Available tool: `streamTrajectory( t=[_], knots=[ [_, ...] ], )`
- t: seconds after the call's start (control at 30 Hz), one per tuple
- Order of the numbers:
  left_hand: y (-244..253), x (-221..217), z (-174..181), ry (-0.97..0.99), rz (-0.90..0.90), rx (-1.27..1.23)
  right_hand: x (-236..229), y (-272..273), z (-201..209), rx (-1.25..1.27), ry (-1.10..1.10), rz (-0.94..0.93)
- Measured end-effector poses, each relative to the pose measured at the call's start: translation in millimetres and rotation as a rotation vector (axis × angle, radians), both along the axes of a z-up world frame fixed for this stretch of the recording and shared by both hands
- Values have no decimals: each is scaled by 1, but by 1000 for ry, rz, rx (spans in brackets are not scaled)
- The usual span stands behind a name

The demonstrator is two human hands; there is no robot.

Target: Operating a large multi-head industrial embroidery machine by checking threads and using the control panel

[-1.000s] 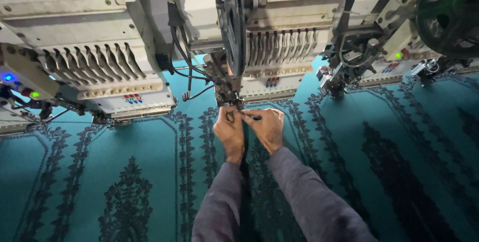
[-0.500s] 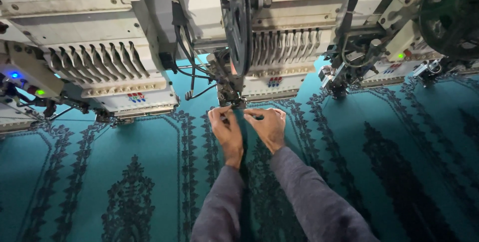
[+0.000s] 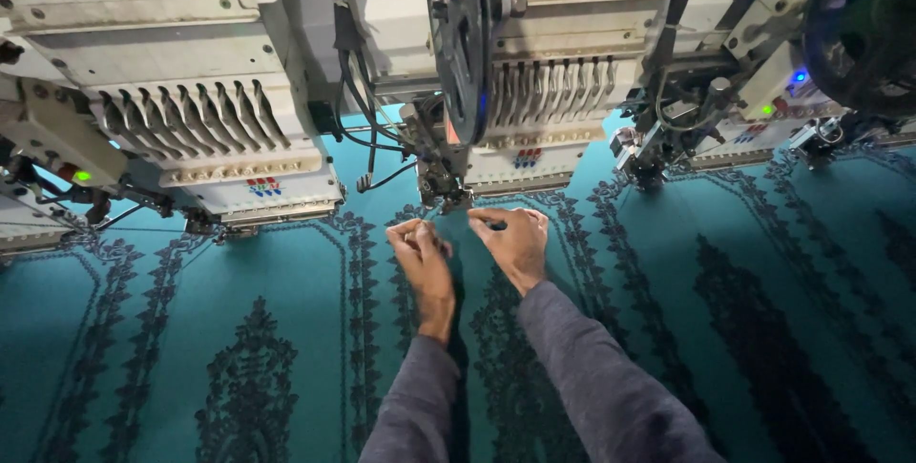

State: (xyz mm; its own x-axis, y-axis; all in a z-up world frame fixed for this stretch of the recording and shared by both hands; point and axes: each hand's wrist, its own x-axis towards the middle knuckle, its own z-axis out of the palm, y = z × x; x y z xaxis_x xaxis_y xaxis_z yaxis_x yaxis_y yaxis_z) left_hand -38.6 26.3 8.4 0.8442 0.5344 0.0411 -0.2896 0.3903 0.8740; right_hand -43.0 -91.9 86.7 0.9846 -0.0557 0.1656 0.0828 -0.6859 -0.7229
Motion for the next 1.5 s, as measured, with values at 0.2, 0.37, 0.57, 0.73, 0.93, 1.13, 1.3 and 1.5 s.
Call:
streamTrajectory(
  t=[0.2,0.37,0.57,0.73,0.93,1.13,1.3,1.5],
  knots=[
    [-14,-25,31,267,255,780,-4,3,9,114,-22,22],
    [-13,-15,2,478,278,1606,6,-1,-2,42,-2,-12],
    [4,-28,31,215,101,924,10,-1,-15,8,-21,-6],
    [18,-25,34,53,69,251,10,1,-17,-8,-44,-30],
    [28,-12,12,6,11,-303,-2,5,9,61,-59,-15],
    [20,-21,10,343,185,1304,-3,7,11,68,-60,-1],
    [19,-20,-1,393,211,1677,11,2,-17,45,-97,-3],
    [27,-27,33,128,24,774,-10,11,20,75,-87,-29]
  ],
)
